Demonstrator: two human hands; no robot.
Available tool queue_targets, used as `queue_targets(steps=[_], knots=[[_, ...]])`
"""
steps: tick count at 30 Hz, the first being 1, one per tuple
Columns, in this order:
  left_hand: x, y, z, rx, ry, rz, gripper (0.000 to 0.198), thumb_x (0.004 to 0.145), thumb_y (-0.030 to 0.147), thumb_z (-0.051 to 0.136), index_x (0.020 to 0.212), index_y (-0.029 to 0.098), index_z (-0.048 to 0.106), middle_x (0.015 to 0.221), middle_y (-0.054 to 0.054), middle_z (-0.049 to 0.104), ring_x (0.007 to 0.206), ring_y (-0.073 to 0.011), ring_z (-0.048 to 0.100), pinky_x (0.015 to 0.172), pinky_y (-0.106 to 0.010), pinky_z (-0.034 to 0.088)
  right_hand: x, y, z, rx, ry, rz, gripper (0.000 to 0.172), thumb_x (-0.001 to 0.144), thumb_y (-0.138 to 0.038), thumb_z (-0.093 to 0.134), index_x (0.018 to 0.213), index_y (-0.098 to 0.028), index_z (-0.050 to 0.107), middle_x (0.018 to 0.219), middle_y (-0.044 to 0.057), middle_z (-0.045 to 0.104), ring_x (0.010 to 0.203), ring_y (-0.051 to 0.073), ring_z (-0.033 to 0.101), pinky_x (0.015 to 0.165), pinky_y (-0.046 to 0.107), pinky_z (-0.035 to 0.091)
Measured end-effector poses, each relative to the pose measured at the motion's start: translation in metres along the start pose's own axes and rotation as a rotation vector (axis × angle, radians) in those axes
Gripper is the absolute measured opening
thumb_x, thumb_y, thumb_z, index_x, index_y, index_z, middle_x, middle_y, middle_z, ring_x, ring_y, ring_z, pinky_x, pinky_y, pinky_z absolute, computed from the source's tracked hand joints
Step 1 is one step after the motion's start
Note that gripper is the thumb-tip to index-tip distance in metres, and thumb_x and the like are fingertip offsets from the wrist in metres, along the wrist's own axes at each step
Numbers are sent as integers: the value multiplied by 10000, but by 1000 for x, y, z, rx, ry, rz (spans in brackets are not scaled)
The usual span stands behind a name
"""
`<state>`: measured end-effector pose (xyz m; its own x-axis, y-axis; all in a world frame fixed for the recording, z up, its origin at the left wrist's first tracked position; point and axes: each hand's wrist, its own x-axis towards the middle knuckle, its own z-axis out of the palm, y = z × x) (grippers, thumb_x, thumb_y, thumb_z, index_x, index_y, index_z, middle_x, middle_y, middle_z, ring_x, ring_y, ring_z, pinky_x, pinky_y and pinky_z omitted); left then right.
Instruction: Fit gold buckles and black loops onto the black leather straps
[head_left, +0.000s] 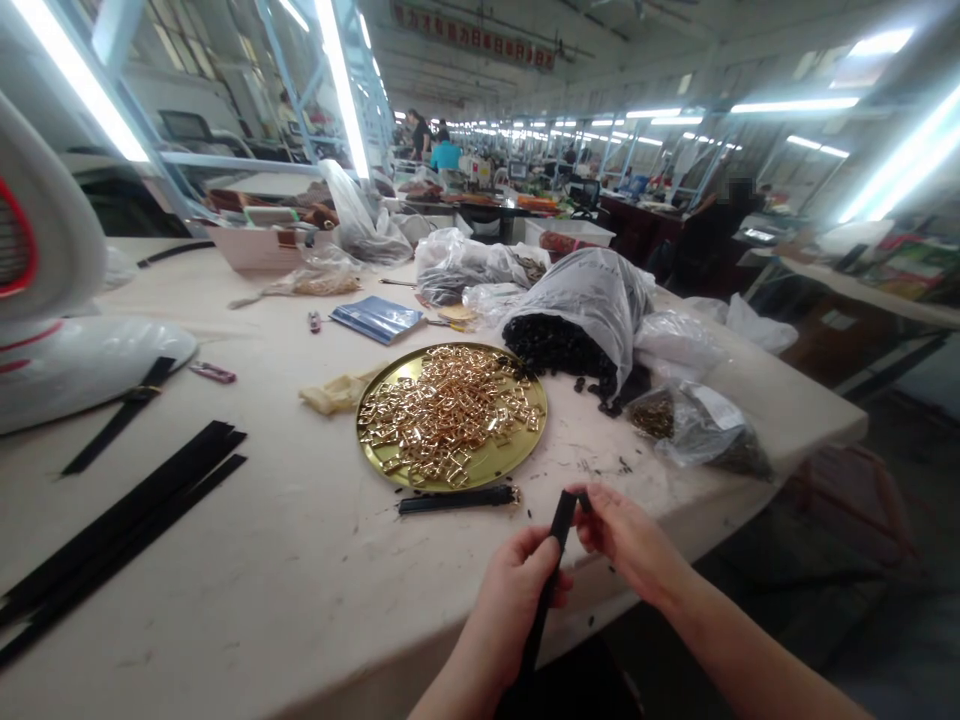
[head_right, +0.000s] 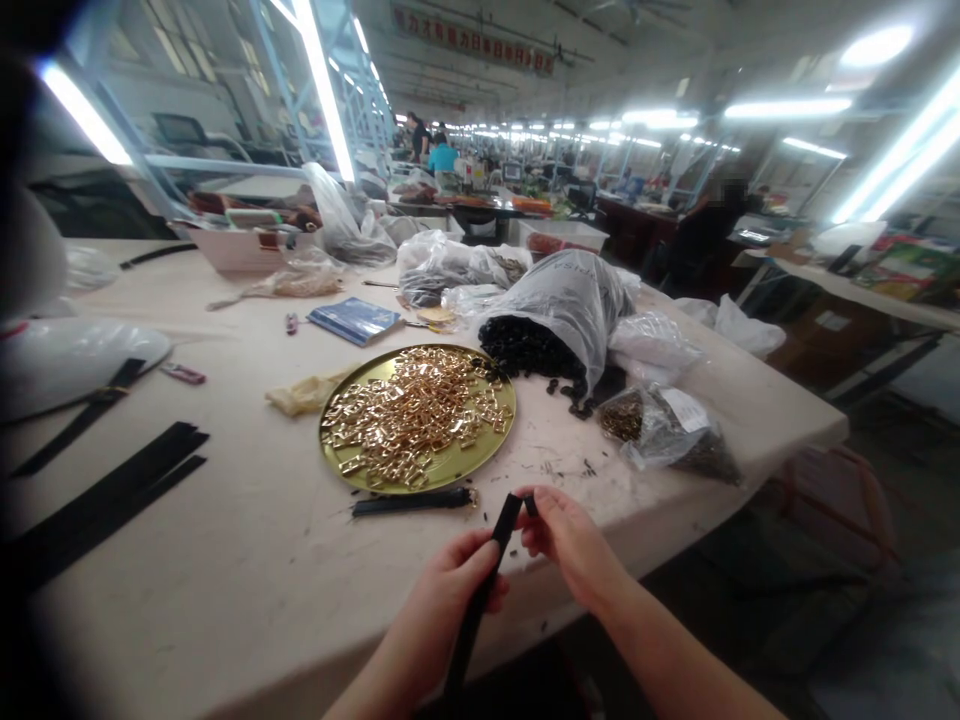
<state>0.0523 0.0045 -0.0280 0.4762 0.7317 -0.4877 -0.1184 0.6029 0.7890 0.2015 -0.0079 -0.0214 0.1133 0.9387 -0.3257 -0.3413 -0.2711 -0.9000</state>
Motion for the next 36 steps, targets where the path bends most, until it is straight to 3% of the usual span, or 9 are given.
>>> queue_targets(steps=[6, 8, 12, 17, 19, 22, 25, 31, 36], knots=[[4, 2, -6, 90, 47, 24, 340, 673, 389, 580, 894, 130, 576, 487, 28, 545, 449, -106, 509, 457, -204, 388, 1, -3, 1, -209, -69, -63, 358, 732, -457, 598, 940, -166, 610, 650, 3, 604, 569, 114, 528, 534, 233, 395], [3, 5, -7, 110, 60, 41, 330, 675, 395, 579, 879, 136, 578, 478, 25, 553, 440, -105, 503, 459, -203, 388, 2, -3, 0, -175, -64, -50, 354, 713, -440, 625, 944, -172, 625, 705, 11, 612, 609, 120, 531, 558, 237, 399], [1, 9, -6, 165, 123, 92, 277, 663, 418, 585, 738, 153, 556, 417, 38, 517, 394, -100, 468, 434, -199, 370, 9, 2, 2, 8, -19, 28, 341, 620, -362, 727, 901, -182, 660, 627, -29, 550, 523, 80, 443, 528, 214, 375], [3, 4, -7, 268, 159, 199, 196, 717, 372, 527, 697, 177, 532, 420, 59, 464, 396, -100, 447, 426, -193, 337, 15, 10, 8, 97, -40, 75, 328, 638, -391, 704, 900, -197, 668, 630, -30, 525, 514, 81, 432, 543, 223, 392], [4, 3, -11, 392, 169, 239, 160, 733, 328, 503, 665, 185, 528, 443, 56, 451, 413, -103, 445, 434, -196, 323, 16, 11, 10, -35, -35, 23, 319, 672, -400, 673, 928, -211, 666, 672, -18, 546, 559, 96, 462, 592, 239, 409], [4, 7, -20, 620, 202, 321, 133, 728, 257, 491, 634, 186, 551, 514, 31, 489, 484, -114, 455, 487, -208, 322, 17, 9, 11, -396, -48, -199, 244, 699, -378, 652, 888, -229, 688, 788, 12, 561, 727, 148, 513, 692, 268, 418], [5, 14, -27, 760, 207, 389, 113, 703, 213, 509, 619, 180, 577, 582, 5, 539, 565, -129, 472, 535, -217, 320, 18, 6, 11, -611, -128, -306, 214, 704, -378, 643, 856, -237, 699, 800, 22, 533, 766, 175, 518, 668, 273, 427], [11, 21, -32, 575, 136, 211, 168, 747, 302, 480, 644, 179, 526, 456, 56, 438, 403, -99, 425, 419, -201, 297, 22, 2, 19, -429, -120, -210, 269, 775, -426, 547, 891, -217, 671, 729, 0, 539, 652, 133, 488, 619, 254, 408], [19, 15, -34, 357, 142, 257, 213, 756, 325, 482, 889, 159, 498, 542, 44, 507, 415, -100, 479, 413, -202, 345, 32, 18, 34, -248, -159, -142, 262, 733, -394, 614, 869, -171, 635, 686, -6, 571, 633, 126, 495, 604, 244, 391]])
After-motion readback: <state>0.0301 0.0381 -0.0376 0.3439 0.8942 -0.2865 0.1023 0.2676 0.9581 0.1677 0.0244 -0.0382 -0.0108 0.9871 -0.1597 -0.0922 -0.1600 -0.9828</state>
